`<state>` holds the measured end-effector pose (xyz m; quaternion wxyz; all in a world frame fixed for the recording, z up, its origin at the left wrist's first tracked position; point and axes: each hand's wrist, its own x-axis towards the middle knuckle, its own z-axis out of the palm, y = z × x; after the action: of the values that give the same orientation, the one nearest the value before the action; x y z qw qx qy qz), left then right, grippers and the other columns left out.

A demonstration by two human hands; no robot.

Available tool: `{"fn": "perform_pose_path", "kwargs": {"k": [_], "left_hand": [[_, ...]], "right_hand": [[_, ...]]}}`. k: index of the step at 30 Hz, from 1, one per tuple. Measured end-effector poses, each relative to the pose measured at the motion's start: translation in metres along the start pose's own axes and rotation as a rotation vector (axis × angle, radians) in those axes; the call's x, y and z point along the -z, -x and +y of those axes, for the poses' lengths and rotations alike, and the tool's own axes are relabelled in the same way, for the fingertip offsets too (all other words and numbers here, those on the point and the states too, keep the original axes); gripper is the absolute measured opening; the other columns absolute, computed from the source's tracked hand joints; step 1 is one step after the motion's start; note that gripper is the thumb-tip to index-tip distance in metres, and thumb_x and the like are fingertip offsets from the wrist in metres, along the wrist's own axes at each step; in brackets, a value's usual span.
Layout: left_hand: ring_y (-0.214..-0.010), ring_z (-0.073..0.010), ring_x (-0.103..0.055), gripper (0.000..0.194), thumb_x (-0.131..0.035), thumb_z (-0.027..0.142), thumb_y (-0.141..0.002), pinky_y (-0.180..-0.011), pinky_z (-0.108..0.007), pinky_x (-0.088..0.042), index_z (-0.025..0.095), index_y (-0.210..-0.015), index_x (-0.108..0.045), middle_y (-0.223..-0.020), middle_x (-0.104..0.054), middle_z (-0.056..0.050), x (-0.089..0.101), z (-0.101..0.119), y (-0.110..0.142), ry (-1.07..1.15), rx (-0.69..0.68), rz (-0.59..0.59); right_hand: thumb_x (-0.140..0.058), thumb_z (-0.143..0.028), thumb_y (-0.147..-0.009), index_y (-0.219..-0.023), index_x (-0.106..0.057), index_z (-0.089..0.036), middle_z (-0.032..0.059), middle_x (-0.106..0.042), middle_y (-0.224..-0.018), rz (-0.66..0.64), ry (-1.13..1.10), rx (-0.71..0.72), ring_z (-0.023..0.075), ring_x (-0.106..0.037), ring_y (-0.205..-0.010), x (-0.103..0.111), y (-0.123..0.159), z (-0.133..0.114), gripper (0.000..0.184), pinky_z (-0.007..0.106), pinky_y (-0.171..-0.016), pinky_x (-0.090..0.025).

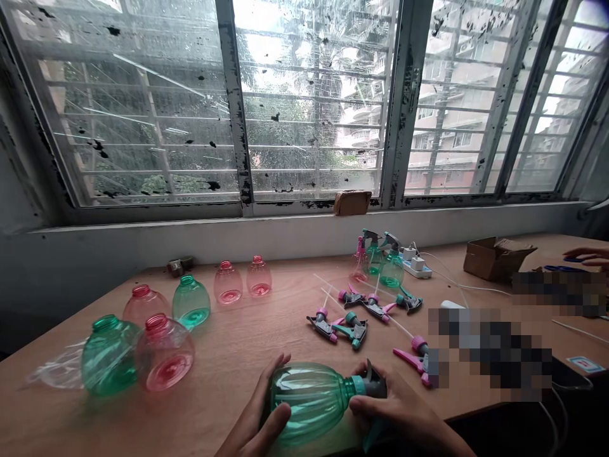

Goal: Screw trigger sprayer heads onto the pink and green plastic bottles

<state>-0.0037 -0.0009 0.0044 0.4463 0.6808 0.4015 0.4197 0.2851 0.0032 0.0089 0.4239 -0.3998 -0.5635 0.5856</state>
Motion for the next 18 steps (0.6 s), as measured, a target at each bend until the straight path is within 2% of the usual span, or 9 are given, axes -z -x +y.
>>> {"fn": "perform_pose_path", "kwargs": {"k": [2,4,7,11,13,15,18], "left_hand": [[-0.149,-0.0349,-0.032,0.077,-0.062,0.064,-0.086,-0.124,-0.054,-0.020,0.029,-0.151,-0.037,-0.161,-0.041,-0.012,0.002,-0.001,0.000,-0.008,0.000,-0.017],[-0.149,-0.0357,-0.031,0.088,-0.074,0.057,-0.080,-0.125,-0.051,-0.020,0.029,-0.153,-0.032,-0.162,-0.038,-0.011,0.001,-0.001,0.001,-0.025,-0.056,-0.038],[-0.152,-0.0339,-0.025,0.096,-0.079,0.046,-0.079,-0.127,-0.048,-0.015,0.030,-0.157,-0.024,-0.165,-0.033,-0.009,-0.002,0.001,0.005,-0.063,-0.111,-0.033],[-0.155,-0.0328,-0.019,0.107,-0.080,0.055,-0.075,-0.127,-0.050,-0.012,0.029,-0.158,-0.018,-0.168,-0.025,-0.008,-0.003,0.006,0.006,-0.027,-0.022,-0.045],[-0.155,-0.0315,-0.019,0.103,-0.074,0.060,-0.078,-0.127,-0.048,-0.011,0.025,-0.158,-0.020,-0.168,-0.024,-0.009,-0.003,0.009,0.006,-0.015,0.039,-0.025],[-0.155,-0.0301,-0.021,0.094,-0.070,0.058,-0.083,-0.128,-0.046,-0.012,0.023,-0.157,-0.025,-0.168,-0.027,-0.009,-0.002,0.010,0.005,-0.028,0.066,-0.006],[-0.154,-0.0306,-0.022,0.093,-0.079,0.045,-0.079,-0.128,-0.044,-0.013,0.027,-0.156,-0.029,-0.166,-0.032,-0.006,-0.004,0.007,0.004,-0.051,0.019,-0.003]], "right_hand": [[-0.089,-0.044,-0.070,-0.091,-0.060,-0.018,-0.0021,-0.070,-0.065,-0.005,-0.014,-0.001,0.0173,-0.064,-0.061,0.000,0.000,0.000,0.045,0.024,-0.056,-0.047],[-0.089,-0.044,-0.070,-0.092,-0.060,-0.018,-0.0022,-0.070,-0.066,-0.003,-0.030,0.001,0.0163,-0.063,-0.059,0.000,0.000,0.000,0.045,0.023,-0.056,-0.047],[-0.089,-0.046,-0.070,-0.091,-0.059,-0.018,-0.0025,-0.070,-0.065,0.005,-0.026,0.000,0.0165,-0.064,-0.059,-0.001,0.000,0.000,0.046,0.023,-0.055,-0.047],[-0.089,-0.046,-0.069,-0.091,-0.060,-0.018,-0.0019,-0.070,-0.064,0.001,-0.017,0.000,0.0177,-0.064,-0.060,-0.001,0.000,-0.001,0.046,0.023,-0.055,-0.047],[-0.089,-0.045,-0.069,-0.090,-0.060,-0.018,-0.0016,-0.070,-0.065,0.001,-0.004,0.002,0.0182,-0.064,-0.060,-0.001,0.001,-0.002,0.045,0.024,-0.056,-0.047],[-0.089,-0.046,-0.068,-0.089,-0.061,-0.019,-0.0015,-0.070,-0.065,-0.003,0.002,0.001,0.0187,-0.065,-0.061,-0.001,0.001,-0.002,0.045,0.025,-0.056,-0.048],[-0.089,-0.047,-0.068,-0.090,-0.060,-0.019,-0.0021,-0.070,-0.064,-0.006,-0.017,-0.006,0.0183,-0.064,-0.060,-0.001,0.000,-0.003,0.047,0.024,-0.056,-0.047]]}}
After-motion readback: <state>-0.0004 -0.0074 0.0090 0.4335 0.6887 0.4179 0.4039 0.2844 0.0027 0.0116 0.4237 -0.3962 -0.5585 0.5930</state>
